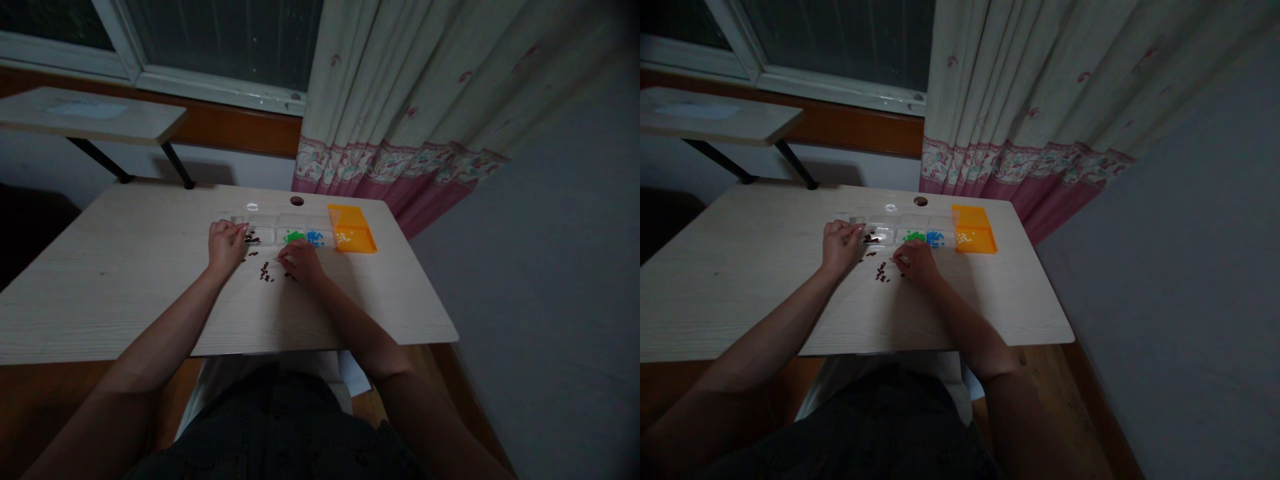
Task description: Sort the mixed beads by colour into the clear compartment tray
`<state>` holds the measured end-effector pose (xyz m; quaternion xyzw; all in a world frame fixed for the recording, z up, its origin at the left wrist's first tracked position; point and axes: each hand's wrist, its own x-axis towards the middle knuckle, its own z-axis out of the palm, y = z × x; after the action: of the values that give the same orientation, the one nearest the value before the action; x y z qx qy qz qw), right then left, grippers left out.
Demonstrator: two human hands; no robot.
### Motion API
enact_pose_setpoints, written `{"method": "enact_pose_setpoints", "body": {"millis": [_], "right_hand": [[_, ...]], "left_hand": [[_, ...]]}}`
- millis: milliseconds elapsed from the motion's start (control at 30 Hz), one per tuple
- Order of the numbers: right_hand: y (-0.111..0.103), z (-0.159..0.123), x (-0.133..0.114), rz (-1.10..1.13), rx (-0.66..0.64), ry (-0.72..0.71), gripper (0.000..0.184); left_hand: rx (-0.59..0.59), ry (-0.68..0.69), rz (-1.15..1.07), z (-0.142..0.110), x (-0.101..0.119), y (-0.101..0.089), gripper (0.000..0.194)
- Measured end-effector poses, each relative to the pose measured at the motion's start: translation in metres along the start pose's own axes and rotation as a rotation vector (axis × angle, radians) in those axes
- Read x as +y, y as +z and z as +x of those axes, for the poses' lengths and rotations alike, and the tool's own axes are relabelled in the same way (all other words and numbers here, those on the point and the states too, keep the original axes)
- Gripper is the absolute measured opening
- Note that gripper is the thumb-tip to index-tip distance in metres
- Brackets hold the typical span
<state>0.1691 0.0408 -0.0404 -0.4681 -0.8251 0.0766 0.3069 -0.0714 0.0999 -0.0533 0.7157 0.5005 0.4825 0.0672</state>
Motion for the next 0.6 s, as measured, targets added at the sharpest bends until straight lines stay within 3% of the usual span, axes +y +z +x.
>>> {"method": "enact_pose_setpoints", "body": {"millis": [100, 300, 600], "right_hand": [[0.001, 0.001, 0.0, 0.036, 0.044, 0.031, 0.013], [-0.003, 0.004, -0.004, 0.147, 0.162, 0.09, 0.018], [-0.003, 0.002, -0.009, 0.08, 0.202, 0.027, 0.022]], "left_hand": [[-0.048, 0.065, 0.003, -0.002, 0.011, -0.001, 0.027], [-0.256, 0.273, -0.048, -0.012, 0.041, 0.002, 0.026], [-0.41, 0.171, -0.307, -0.015, 0.055, 0.011, 0.041]]}}
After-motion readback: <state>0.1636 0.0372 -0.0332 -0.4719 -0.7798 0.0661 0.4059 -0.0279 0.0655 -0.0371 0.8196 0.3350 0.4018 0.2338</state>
